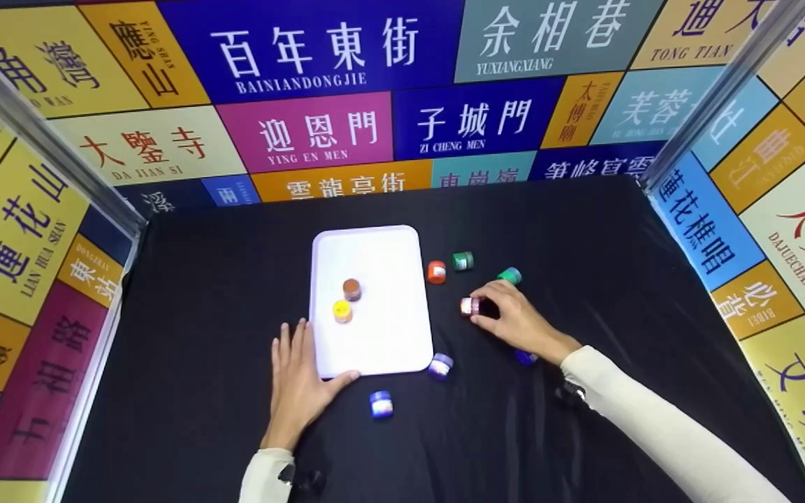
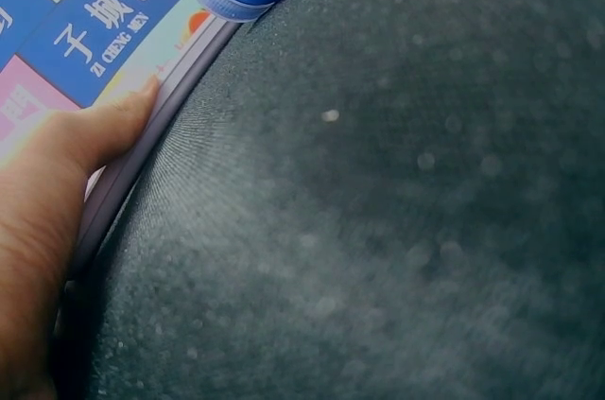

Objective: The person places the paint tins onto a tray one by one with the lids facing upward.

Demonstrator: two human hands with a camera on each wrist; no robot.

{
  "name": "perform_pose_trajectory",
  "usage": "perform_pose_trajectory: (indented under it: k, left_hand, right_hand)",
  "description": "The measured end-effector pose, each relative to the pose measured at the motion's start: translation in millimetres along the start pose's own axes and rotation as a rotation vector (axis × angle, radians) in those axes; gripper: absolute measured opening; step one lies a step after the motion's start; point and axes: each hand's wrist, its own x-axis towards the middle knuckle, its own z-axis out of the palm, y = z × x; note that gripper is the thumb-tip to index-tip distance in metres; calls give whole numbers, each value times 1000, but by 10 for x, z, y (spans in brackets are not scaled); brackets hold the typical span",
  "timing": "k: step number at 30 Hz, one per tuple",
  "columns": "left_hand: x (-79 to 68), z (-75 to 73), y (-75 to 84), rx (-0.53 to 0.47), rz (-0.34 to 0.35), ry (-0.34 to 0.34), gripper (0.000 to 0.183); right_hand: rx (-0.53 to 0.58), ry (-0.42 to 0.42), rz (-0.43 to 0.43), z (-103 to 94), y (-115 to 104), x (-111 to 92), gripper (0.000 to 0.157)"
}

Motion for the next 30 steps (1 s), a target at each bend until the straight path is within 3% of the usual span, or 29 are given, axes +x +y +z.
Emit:
perform_pose_trajectory:
  k: [21,30]
  left_hand:
    - [-7,6,-6,-6,3,1,130]
    - [6,-1,4,0,-8,-9,129]
  right_hand:
    - [12,-20,-56,154,-180,262,28]
    - [22,11,-152,274,-292,366,30]
